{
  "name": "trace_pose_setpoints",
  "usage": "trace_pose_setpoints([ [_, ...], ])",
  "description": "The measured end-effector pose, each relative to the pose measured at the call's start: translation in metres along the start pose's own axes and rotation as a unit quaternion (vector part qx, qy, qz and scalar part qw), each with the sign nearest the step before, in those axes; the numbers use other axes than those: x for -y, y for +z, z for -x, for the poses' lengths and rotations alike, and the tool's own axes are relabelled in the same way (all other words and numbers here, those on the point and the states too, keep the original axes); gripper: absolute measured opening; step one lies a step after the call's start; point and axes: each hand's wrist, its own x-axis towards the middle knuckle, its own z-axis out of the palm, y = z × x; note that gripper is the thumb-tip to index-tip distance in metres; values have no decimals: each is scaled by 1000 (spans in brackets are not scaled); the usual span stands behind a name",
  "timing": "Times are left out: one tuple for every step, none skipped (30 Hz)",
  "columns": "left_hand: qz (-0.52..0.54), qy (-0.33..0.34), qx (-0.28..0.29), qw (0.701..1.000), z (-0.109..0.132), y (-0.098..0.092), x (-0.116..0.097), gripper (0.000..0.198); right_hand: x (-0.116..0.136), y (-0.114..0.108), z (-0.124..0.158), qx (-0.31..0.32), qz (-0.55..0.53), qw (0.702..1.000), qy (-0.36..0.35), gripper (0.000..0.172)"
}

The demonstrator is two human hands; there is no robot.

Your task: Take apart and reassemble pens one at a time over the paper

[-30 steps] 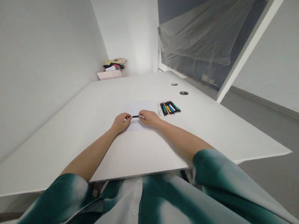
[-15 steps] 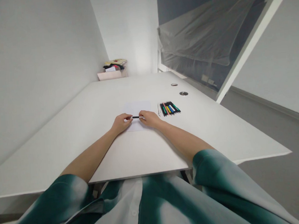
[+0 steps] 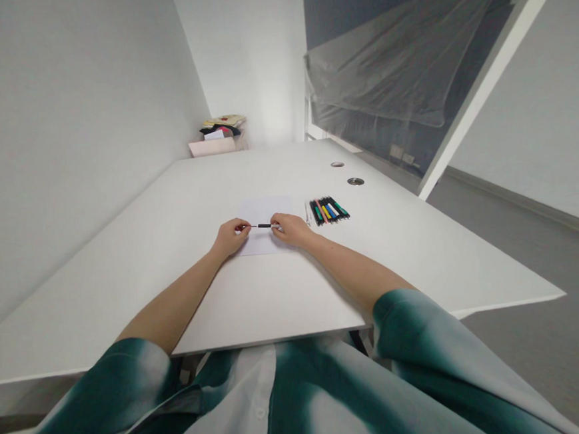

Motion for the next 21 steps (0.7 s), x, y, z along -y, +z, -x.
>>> trace_pose_setpoints([
  [4, -8, -3, 1000, 0, 0, 2, 18, 0, -1, 0, 1, 2, 1000, 4, 26],
  [8, -17, -6, 1000, -1, -1, 5, 18, 0, -2, -1, 2, 6, 1000, 11, 28],
  [12, -27, -8, 1000, -2, -2, 8, 18, -1, -2, -1, 0, 11, 1000, 20, 29],
  [17, -38, -11, 999, -2, -3, 12, 18, -1, -3, -2, -6, 16, 999, 31, 30],
  [21, -50, -15, 998, -3, -5, 16, 19, -2, -4, -2, -16, 22, 999, 45, 30],
  [25, -63, -21, 997, -4, -6, 20, 19, -4, -4, -2, -30, 26, 998, 58, 30],
  [28, -78, -30, 996, -5, -8, 25, 19, -5, -4, -3, -44, 31, 996, 72, 30],
  [31, -97, -42, 994, -6, -10, 29, 19, -7, -4, -3, -58, 36, 994, 85, 30],
  [34, -118, -58, 991, -7, -11, 34, 18, -8, -4, -3, -70, 41, 992, 96, 30],
  [37, -141, -75, 986, -8, -12, 38, 18, -10, -3, -3, -80, 46, 990, 106, 31],
  [41, -161, -91, 982, -9, -12, 41, 18, -12, -3, -2, -85, 51, 988, 115, 32],
  [46, -177, -103, 978, -10, -13, 44, 19, -13, -2, -2, -87, 55, 987, 120, 33],
  [51, -186, -109, 975, -10, -13, 46, 19, -14, -1, -3, -86, 57, 987, 121, 34],
  [58, -187, -108, 975, -11, -13, 46, 19, -15, 0, -3, -82, 57, 988, 118, 35],
  [63, -182, -103, 976, -11, -13, 46, 20, -16, 1, -3, -77, 55, 989, 113, 36],
  [67, -172, -93, 978, -10, -12, 45, 20, -16, 2, -4, -70, 53, 990, 107, 37],
  [69, -159, -81, 981, -10, -12, 43, 20, -16, 2, -4, -62, 50, 991, 103, 38],
  [68, -145, -68, 985, -9, -12, 40, 20, -15, 3, -5, -53, 48, 992, 100, 37],
  [63, -129, -54, 988, -8, -12, 37, 20, -15, 3, -6, -44, 46, 993, 97, 37],
  [56, -113, -39, 991, -7, -12, 33, 20, -14, 3, -6, -36, 45, 994, 94, 35],
  [47, -97, -25, 994, -6, -11, 30, 20, -13, 3, -7, -29, 45, 995, 89, 34],
])
